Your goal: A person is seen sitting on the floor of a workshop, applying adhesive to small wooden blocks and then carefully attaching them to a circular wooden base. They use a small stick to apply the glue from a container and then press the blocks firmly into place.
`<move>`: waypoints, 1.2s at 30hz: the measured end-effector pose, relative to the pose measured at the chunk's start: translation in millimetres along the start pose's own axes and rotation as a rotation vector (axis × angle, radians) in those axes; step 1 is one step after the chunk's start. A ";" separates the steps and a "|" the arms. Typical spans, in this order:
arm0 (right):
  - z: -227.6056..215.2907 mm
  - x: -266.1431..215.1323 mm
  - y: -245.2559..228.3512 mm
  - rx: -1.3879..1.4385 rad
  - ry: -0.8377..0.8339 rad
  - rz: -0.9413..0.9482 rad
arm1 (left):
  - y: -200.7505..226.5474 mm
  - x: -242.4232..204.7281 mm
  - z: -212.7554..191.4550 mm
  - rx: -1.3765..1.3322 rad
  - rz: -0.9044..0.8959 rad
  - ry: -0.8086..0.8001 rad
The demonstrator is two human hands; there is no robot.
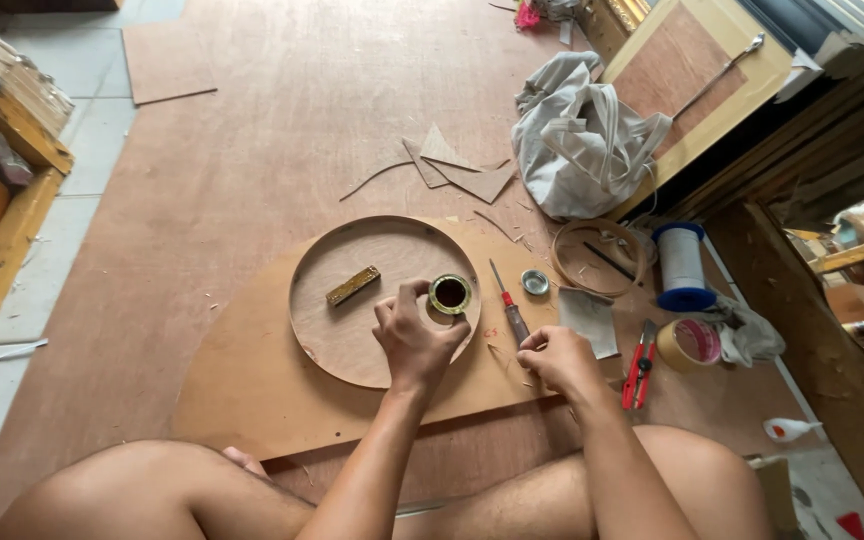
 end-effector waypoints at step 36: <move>-38.8 60.9 5.4 0.624 0.435 -0.051 | -18.3 -10.9 33.5 -0.030 0.000 -0.204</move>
Point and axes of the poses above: each hand's wrist, its own x-axis towards the middle knuckle, its own z-axis out of the palm, y = z × x, the point moved 7 cm from there along x, towards the middle knuckle, and after that the axes turned 6 degrees about -y, right-handed, at the moved point
